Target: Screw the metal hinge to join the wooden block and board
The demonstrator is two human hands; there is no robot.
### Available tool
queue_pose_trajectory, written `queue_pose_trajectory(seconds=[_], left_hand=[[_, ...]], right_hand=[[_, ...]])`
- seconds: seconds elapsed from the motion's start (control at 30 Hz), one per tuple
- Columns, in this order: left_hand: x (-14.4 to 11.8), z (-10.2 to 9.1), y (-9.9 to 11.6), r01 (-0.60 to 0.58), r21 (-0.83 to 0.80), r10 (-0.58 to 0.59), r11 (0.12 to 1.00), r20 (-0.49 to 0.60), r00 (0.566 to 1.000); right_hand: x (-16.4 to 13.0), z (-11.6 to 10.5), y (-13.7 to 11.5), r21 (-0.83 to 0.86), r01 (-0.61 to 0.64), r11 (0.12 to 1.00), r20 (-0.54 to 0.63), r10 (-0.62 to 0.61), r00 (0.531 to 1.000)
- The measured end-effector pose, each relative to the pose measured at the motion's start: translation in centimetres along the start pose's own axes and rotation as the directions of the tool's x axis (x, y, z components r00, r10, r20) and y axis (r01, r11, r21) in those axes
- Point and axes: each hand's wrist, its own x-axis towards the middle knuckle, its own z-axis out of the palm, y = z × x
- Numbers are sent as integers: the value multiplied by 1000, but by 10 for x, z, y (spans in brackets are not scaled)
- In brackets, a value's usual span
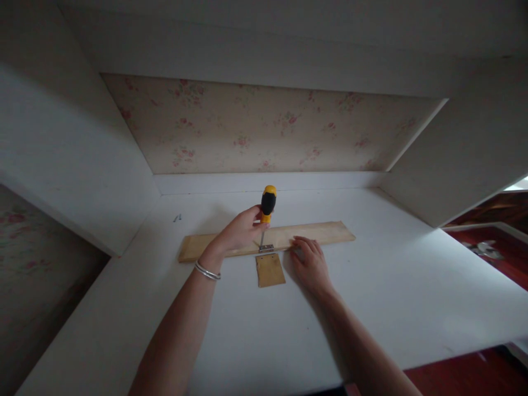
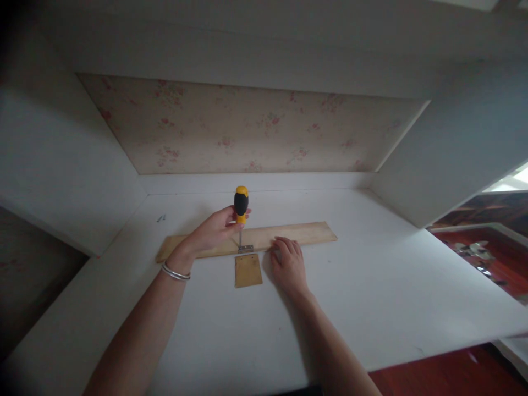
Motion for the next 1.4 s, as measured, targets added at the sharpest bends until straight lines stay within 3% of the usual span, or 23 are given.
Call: queue_pose_trajectory(seconds=[0.13,0.4,0.47,0.6,0.77,0.9,1.1,1.17,1.33,1.4], left_hand=[[0,-3,2,43,-37,-43,998,10,999],[3,3,-2,76,184,-31,980,-234,972],[2,5,-1,44,174,-10,984,-190,982],[-1,6,6,-3,-30,2,1000,-25,1000],[-2,3,14,-45,-201,41,978,-21,999],[4,8,12,-70,-234,38,970,-140,989],[8,19,9,-98,-146,41,985,-350,936],[7,20,12,-97,-110,56,989,-327,943],[4,14,25,-86,-195,60,977,-132,989],[5,12,25,-89,-216,61,972,-135,989]], right_hand=[[-1,1,1,-2,7,1000,-1,-7,1000],[-1,1,2,-3,4,1000,-1,-4,1000],[-1,1,2,-3,5,1000,-6,-5,1000],[-1,2,3,-3,6,1000,-9,-6,1000],[-1,1,3,0,4,1000,4,-4,1000],[-1,0,2,0,2,1000,0,-2,1000],[-1,2,1,0,-9,1000,6,9,1000],[-1,1,1,4,-9,1000,3,9,1000],[-1,0,-1,2,-16,1000,-5,16,1000],[-1,0,-2,-2,-15,1000,6,15,1000]])
